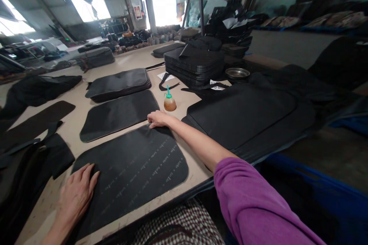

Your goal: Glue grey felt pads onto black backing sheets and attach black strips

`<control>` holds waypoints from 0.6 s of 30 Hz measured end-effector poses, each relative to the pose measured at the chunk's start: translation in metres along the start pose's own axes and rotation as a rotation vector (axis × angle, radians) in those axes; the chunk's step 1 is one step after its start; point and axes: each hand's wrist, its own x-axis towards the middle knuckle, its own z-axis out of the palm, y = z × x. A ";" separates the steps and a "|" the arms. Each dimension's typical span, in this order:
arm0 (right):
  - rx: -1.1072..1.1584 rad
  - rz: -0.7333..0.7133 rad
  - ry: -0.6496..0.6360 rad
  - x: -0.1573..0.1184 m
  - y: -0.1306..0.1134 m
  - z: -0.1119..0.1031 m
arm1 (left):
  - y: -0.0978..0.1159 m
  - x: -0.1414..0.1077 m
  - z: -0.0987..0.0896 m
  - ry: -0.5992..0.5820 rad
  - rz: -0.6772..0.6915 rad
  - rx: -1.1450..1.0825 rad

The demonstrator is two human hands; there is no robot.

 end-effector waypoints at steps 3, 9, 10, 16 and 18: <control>0.025 0.011 -0.047 0.003 0.000 -0.003 | 0.000 0.000 0.001 -0.004 0.000 0.013; 0.065 0.027 -0.060 0.004 0.002 -0.001 | -0.003 -0.001 0.007 0.003 -0.004 0.014; 0.069 0.028 -0.061 0.005 0.003 -0.001 | -0.004 -0.001 0.007 0.004 -0.004 0.013; 0.075 0.027 -0.045 0.004 0.004 0.002 | -0.003 -0.001 0.004 -0.005 0.013 0.023; 0.061 0.018 -0.015 0.001 0.004 0.004 | -0.003 0.000 0.005 -0.008 0.014 0.029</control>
